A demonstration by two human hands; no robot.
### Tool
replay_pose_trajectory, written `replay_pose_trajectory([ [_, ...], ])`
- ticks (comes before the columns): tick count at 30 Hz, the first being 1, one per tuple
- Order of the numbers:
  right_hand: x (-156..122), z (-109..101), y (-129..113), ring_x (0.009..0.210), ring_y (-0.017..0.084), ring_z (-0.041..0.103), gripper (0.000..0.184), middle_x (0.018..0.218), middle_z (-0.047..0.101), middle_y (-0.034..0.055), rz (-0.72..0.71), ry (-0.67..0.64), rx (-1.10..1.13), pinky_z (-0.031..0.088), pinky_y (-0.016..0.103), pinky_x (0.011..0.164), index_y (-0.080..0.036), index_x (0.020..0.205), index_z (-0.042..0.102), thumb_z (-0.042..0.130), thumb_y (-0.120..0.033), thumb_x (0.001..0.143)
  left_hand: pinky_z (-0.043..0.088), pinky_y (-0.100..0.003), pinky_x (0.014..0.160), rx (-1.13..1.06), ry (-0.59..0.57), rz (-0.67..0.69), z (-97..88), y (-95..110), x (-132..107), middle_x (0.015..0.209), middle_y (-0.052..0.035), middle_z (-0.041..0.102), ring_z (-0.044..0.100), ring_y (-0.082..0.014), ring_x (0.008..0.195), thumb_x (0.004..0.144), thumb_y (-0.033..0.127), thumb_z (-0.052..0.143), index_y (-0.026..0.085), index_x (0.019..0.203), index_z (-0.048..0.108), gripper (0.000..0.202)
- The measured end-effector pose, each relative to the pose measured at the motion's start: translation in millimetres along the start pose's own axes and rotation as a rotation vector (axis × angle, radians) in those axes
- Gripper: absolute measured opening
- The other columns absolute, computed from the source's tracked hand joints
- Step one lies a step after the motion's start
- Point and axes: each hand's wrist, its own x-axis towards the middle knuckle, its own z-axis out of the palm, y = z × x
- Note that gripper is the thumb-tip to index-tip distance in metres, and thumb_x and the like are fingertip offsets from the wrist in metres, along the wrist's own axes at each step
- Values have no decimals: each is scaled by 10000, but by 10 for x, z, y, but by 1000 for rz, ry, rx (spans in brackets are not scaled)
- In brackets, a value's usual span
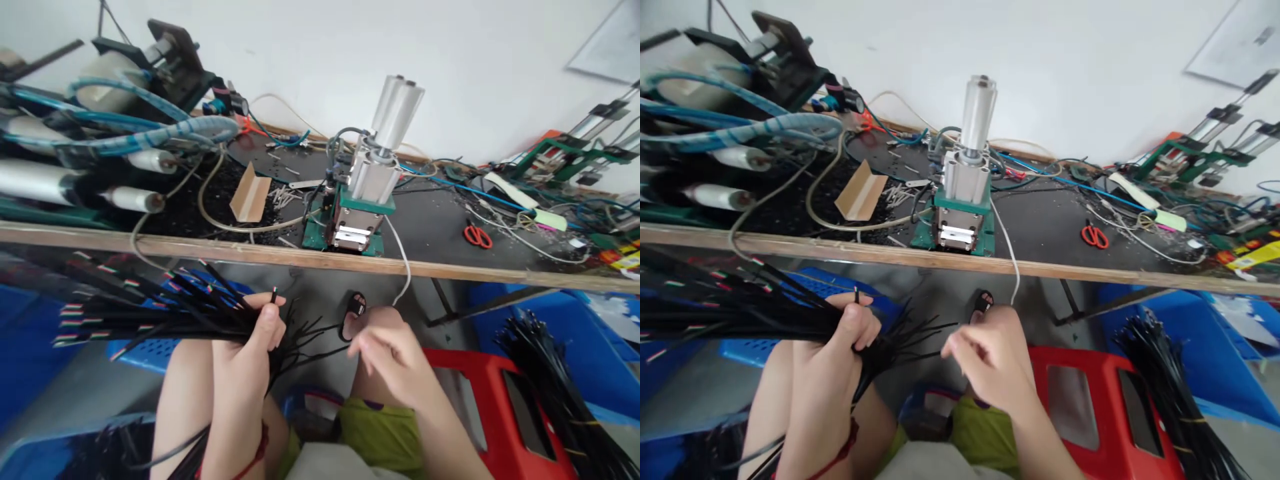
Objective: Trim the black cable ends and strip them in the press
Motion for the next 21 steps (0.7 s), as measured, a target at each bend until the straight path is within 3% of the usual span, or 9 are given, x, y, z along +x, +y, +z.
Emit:
replay_pose_trajectory([
  [2, -84, 197, 228, 527, 132, 565, 822, 590, 678, 37, 195, -199, 68, 359, 258, 528, -168, 860, 873, 523, -872, 1098, 324, -189, 461, -18, 4, 10, 1, 15, -3, 549, 108, 416, 359, -44, 426, 965, 457, 944, 177, 986, 823, 306],
  [5, 33, 677, 554, 484, 122, 506, 1016, 600, 668, 41, 357, -270, 121, 351, 258, 513, -165, 795, 805, 342, -1043, 1008, 311, -188, 449, -43, -8, 16, -2, 16, -11, 541, 113, 400, 352, -43, 414, 951, 455, 953, 180, 984, 831, 303],
  [8, 316, 1036, 735, 459, 116, 473, 982, 597, 638, 24, 393, -233, 95, 364, 252, 511, -171, 778, 758, 207, -908, 1119, 316, -193, 450, -55, -41, -16, -10, 20, -33, 526, 109, 409, 341, -43, 408, 958, 450, 940, 191, 966, 828, 282],
  [11, 533, 1092, 733, 506, 118, 520, 744, 570, 612, -8, 378, -203, 23, 408, 236, 570, -178, 766, 743, 346, -616, 1218, 260, -201, 434, -14, -70, -68, -51, 18, -42, 505, 96, 423, 329, -47, 399, 960, 421, 918, 190, 951, 825, 249],
  [14, 564, 848, 614, 524, 125, 583, 458, 494, 593, -48, 348, -267, -78, 441, 231, 618, -195, 734, 774, 611, -359, 1128, 233, -216, 408, 12, -93, -76, -123, -2, 5, 460, 100, 397, 276, -46, 363, 966, 391, 891, 184, 909, 816, 227],
  [16, 515, 506, 498, 504, 136, 622, 344, 461, 612, -57, 340, -332, -147, 464, 239, 614, -209, 666, 783, 765, -293, 999, 245, -222, 394, 8, -111, -65, -170, -16, 55, 426, 113, 371, 229, -41, 333, 958, 384, 888, 186, 905, 825, 214],
  [18, 471, 8, 367, 525, 147, 666, 277, 502, 682, -45, 339, -311, -219, 491, 242, 615, -214, 642, 798, 869, -309, 892, 242, -231, 387, -1, -129, -34, -209, -18, 97, 412, 115, 375, 227, -44, 315, 947, 382, 895, 190, 909, 840, 204],
  [21, 510, -943, 179, 612, 161, 703, 283, 721, 815, 11, 351, -53, -355, 510, 250, 599, -198, 886, 895, 822, -462, 957, 226, -250, 401, -4, -159, 11, -246, -3, 115, 419, 109, 393, 254, -61, 320, 952, 394, 900, 201, 922, 856, 200],
])
